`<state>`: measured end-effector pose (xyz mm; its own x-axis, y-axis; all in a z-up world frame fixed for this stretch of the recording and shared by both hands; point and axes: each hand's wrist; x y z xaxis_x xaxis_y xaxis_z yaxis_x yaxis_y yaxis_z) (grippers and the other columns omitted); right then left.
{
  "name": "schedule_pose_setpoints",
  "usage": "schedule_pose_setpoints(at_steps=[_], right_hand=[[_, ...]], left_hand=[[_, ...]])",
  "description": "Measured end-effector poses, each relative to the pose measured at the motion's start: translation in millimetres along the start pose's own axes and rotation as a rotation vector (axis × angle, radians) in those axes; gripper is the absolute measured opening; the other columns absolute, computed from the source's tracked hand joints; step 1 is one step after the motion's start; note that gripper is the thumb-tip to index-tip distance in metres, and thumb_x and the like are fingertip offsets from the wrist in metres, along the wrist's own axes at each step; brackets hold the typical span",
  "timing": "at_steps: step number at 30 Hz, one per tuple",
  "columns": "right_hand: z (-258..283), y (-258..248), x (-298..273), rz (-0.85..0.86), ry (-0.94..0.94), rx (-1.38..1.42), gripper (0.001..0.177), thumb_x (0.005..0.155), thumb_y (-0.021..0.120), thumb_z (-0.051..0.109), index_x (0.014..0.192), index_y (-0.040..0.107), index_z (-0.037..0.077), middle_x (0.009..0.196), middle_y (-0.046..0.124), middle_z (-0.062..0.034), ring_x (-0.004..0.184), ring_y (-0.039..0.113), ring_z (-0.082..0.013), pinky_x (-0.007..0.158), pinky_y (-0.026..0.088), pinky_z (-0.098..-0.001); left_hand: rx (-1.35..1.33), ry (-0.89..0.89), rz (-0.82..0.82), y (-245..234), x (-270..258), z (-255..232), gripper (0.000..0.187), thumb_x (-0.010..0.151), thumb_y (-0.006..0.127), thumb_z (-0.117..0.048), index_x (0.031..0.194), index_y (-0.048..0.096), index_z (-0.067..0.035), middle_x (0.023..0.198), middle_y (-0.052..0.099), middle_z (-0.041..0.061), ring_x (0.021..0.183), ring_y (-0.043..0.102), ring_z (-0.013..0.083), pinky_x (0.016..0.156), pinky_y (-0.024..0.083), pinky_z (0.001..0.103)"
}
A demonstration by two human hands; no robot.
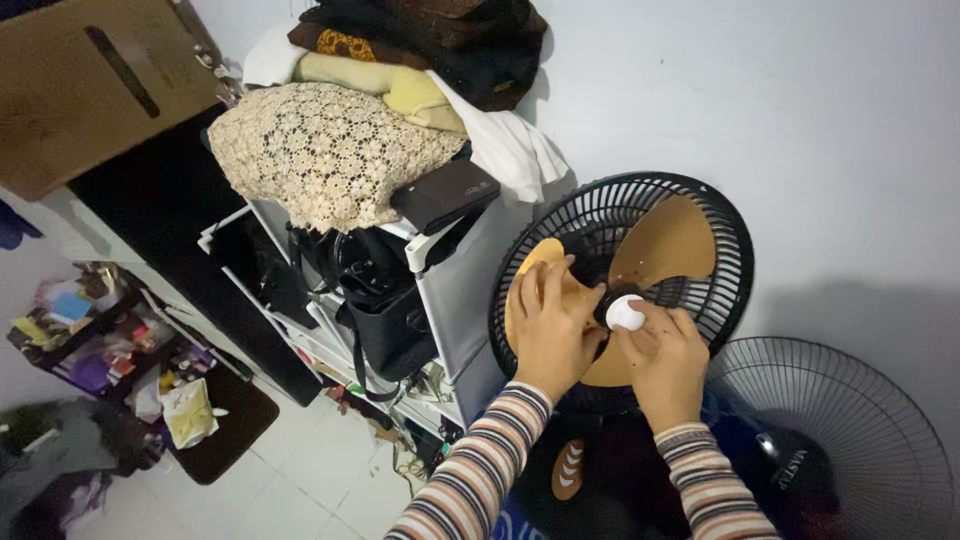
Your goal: The person assembles a table fan by attaching the front grille, inserting the fan blades, securing them with a nut, and attaching the rear grille. The person then repositions the assembled fan on the floor.
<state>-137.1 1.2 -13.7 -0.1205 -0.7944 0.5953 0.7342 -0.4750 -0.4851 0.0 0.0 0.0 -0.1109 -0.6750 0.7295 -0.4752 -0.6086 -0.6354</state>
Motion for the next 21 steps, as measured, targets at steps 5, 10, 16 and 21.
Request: schedule_pose_setpoints(at_steps=[5,10,16,21], right_hand=[[-2.3,6.3,4.2,-0.033,0.098,0.087,0.032,0.073,0.076,0.020,0.095,0.067,-0.001,0.083,0.068,-0.0143,0.069,0.069,-0.0227,0.063,0.054,-0.0329],[-10.5,17.2,8.1,-0.051,0.264,0.067,0.034,0.076,0.077,0.030,0.083,0.068,-0.002,0.074,0.070,-0.0160,0.063,0.068,-0.0233,0.060,0.052,-0.0327],[-10.2,14.0,15.3,0.085,0.507,-0.138,0.046,0.079,0.067,0.052,0.077,0.073,0.007,0.074,0.069,-0.0135,0.069,0.066,-0.0314,0.065,0.051,-0.0413],[-17.8,10.9,12.7,0.141,0.429,-0.096,0.043,0.082,0.063,0.053,0.083,0.073,0.012,0.074,0.069,-0.0124,0.070,0.066,-0.0319,0.065,0.051,-0.0419]], left_hand=[[0.005,-0.011,-0.011,5.6,0.6,3.0,0.054,0.058,0.080,-0.025,0.109,0.067,-0.018,0.137,0.043,0.013,0.127,0.032,0.0401,0.106,0.022,0.055],[0.012,-0.005,0.005,9.8,1.5,3.3,0.055,0.059,0.080,-0.031,0.110,0.067,-0.015,0.131,0.049,0.009,0.128,0.032,0.0380,0.106,0.017,0.057],[0.021,0.020,0.011,15.5,4.5,3.9,0.056,0.061,0.079,-0.037,0.111,0.067,-0.014,0.127,0.054,0.005,0.132,0.028,0.0377,0.107,0.012,0.058],[0.033,-0.009,0.021,15.3,6.8,3.6,0.049,0.063,0.077,-0.033,0.108,0.068,-0.016,0.125,0.055,0.003,0.133,0.029,0.0358,0.106,0.011,0.058]])
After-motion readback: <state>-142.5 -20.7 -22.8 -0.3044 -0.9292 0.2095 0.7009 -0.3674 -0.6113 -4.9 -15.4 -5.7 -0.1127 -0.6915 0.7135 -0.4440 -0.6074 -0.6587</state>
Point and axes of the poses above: each hand's wrist, its own x-axis towards the middle knuckle, its own y-axis out of the palm, z = x × y
